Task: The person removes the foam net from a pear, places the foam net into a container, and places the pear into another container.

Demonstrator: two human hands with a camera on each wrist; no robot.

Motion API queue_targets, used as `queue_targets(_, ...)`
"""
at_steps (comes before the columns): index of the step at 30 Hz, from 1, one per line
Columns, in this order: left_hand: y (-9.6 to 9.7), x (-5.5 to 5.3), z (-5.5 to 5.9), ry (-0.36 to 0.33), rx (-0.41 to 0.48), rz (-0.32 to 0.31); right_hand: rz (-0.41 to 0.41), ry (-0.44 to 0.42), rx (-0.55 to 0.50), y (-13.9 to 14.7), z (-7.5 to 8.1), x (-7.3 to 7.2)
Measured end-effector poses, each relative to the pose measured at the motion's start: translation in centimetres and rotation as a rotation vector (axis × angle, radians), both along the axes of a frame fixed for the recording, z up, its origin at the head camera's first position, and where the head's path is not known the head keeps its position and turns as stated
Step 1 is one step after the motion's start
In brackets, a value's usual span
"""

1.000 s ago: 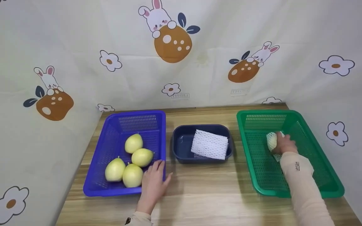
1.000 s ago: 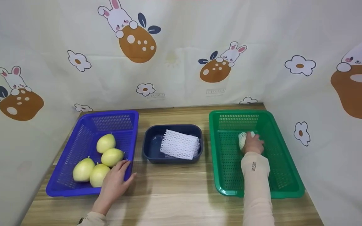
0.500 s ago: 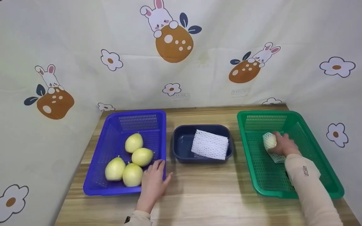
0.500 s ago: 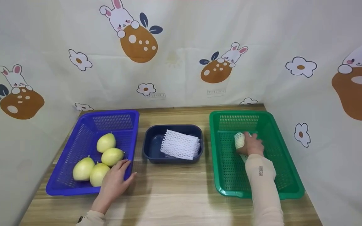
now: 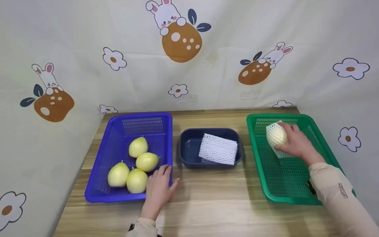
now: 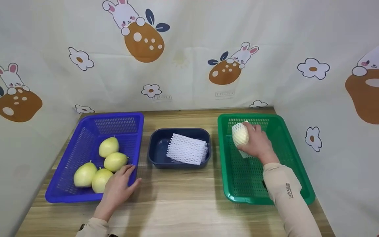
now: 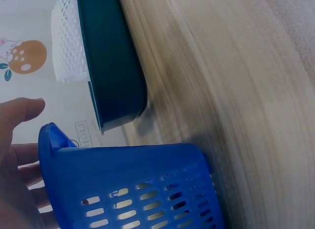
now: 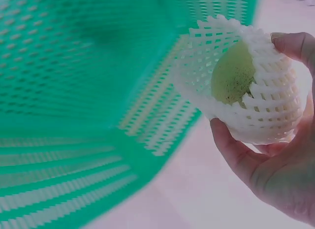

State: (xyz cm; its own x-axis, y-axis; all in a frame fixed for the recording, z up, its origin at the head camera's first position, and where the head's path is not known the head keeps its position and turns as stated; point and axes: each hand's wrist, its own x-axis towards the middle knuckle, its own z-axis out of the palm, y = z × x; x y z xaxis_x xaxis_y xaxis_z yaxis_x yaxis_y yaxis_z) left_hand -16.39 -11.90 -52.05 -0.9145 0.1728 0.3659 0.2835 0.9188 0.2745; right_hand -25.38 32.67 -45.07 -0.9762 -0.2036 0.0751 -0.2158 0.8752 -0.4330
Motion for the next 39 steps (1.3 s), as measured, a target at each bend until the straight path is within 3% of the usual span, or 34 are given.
queue_targets(8, -0.2, -0.1, 0.0, 0.005, 0.004, -0.008, 0.065, 0.115, -0.054, -4.3, 3.4, 1.0)
queue_targets(16, -0.1, 0.0, 0.1, 0.018, 0.01, -0.009, 0.188, 0.213, -0.074, -8.9, 4.3, 1.8)
queue_targets(25, -0.1, -0.1, 0.0, 0.044, 0.012, -0.013, 0.315, 0.285, -0.037, -12.4, 3.5, 2.5)
queue_targets(39, -0.1, -0.1, 0.0, 0.034, 0.009, -0.013, 0.482, 0.257, 0.082, -15.7, 0.3, 3.9)
